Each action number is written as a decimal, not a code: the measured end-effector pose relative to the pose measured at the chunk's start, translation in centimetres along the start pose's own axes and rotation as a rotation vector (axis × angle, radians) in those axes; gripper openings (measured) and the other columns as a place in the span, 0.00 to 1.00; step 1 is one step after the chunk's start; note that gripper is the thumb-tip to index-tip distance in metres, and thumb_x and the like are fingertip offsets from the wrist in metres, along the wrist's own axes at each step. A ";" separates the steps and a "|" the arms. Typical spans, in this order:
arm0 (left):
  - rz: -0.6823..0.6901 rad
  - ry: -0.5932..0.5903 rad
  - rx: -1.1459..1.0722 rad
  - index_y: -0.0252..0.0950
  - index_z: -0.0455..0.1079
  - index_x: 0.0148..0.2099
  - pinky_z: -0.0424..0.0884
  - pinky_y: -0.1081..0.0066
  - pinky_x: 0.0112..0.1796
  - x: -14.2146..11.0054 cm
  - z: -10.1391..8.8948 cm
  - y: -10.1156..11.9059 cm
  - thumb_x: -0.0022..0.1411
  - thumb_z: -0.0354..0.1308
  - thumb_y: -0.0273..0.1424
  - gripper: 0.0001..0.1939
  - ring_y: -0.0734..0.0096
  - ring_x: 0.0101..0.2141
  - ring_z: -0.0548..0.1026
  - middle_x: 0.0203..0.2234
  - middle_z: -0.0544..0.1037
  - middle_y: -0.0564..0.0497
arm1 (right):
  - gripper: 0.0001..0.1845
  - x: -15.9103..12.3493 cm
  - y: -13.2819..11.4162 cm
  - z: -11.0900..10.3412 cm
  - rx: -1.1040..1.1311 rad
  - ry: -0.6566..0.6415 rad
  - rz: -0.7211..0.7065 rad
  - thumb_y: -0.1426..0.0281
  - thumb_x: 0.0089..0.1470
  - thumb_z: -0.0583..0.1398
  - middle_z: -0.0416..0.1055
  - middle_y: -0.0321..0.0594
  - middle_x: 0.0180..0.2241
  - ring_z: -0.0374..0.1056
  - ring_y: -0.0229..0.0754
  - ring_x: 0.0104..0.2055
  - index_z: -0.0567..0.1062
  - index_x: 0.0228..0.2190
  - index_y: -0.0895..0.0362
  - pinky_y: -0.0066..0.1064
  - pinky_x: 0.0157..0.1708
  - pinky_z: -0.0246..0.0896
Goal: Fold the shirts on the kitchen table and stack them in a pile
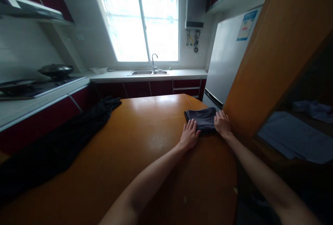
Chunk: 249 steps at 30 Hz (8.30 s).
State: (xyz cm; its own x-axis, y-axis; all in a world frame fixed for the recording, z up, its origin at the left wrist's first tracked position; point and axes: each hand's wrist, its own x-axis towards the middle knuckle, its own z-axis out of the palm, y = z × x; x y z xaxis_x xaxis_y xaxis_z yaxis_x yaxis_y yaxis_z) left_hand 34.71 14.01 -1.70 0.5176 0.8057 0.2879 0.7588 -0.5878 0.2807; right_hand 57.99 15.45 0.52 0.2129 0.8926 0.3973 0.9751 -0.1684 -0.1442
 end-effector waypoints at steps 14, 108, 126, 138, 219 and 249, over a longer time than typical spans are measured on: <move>-0.328 -0.063 0.165 0.28 0.53 0.70 0.46 0.54 0.66 -18.2 -8.6 -10.5 0.74 0.37 0.37 0.29 0.56 0.70 0.46 0.69 0.54 0.38 | 0.28 -16.3 -24.8 0.1 0.441 -0.257 -0.473 0.69 0.63 0.49 0.50 0.51 0.69 0.42 0.48 0.72 0.65 0.63 0.62 0.44 0.69 0.35; -0.352 -0.078 0.276 0.47 0.62 0.67 0.58 0.46 0.58 -26.0 -15.2 -20.7 0.74 0.43 0.34 0.23 0.45 0.62 0.62 0.61 0.67 0.41 | 0.22 -17.9 -31.8 2.3 0.491 -0.348 -0.643 0.68 0.62 0.52 0.61 0.51 0.65 0.52 0.52 0.69 0.73 0.55 0.58 0.49 0.67 0.43; -0.510 1.040 -0.187 0.33 0.70 0.61 0.57 0.59 0.64 -20.6 -24.4 -24.2 0.67 0.53 0.30 0.22 0.57 0.61 0.67 0.59 0.71 0.42 | 0.20 -17.0 -31.5 2.3 1.017 -0.272 -0.311 0.67 0.57 0.53 0.74 0.49 0.48 0.71 0.48 0.49 0.75 0.48 0.58 0.41 0.53 0.65; -1.149 1.288 0.210 0.28 0.69 0.53 0.47 0.39 0.62 -37.8 -28.4 -33.3 0.54 0.58 0.18 0.22 0.41 0.65 0.54 0.63 0.59 0.34 | 0.16 -17.8 -32.4 1.6 0.666 -0.285 -0.505 0.69 0.60 0.54 0.72 0.47 0.51 0.65 0.50 0.55 0.78 0.45 0.55 0.41 0.57 0.58; -0.394 0.064 -0.051 0.40 0.74 0.32 0.67 0.70 0.32 -24.7 -20.4 -18.5 0.69 0.50 0.42 0.18 0.64 0.28 0.78 0.25 0.80 0.50 | 0.16 -11.8 -14.4 -8.9 0.785 -0.605 -0.459 0.64 0.57 0.58 0.80 0.43 0.36 0.74 0.46 0.38 0.82 0.37 0.59 0.31 0.39 0.66; -0.672 -0.001 -0.669 0.32 0.77 0.41 0.75 0.68 0.35 -5.2 -16.6 -35.2 0.49 0.70 0.38 0.19 0.60 0.35 0.80 0.34 0.82 0.47 | 0.19 10.7 -31.0 9.3 0.376 -0.361 0.080 0.70 0.55 0.57 0.76 0.61 0.46 0.73 0.58 0.49 0.79 0.46 0.63 0.41 0.47 0.68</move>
State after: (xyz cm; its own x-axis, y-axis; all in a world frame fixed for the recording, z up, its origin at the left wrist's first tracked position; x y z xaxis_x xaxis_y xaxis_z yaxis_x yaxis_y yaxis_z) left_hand -1.24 29.28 2.07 0.0555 0.9906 -0.1250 0.5141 0.0790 0.8541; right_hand 29.49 34.12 0.82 0.1865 0.9815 0.0433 0.8529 -0.1398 -0.5030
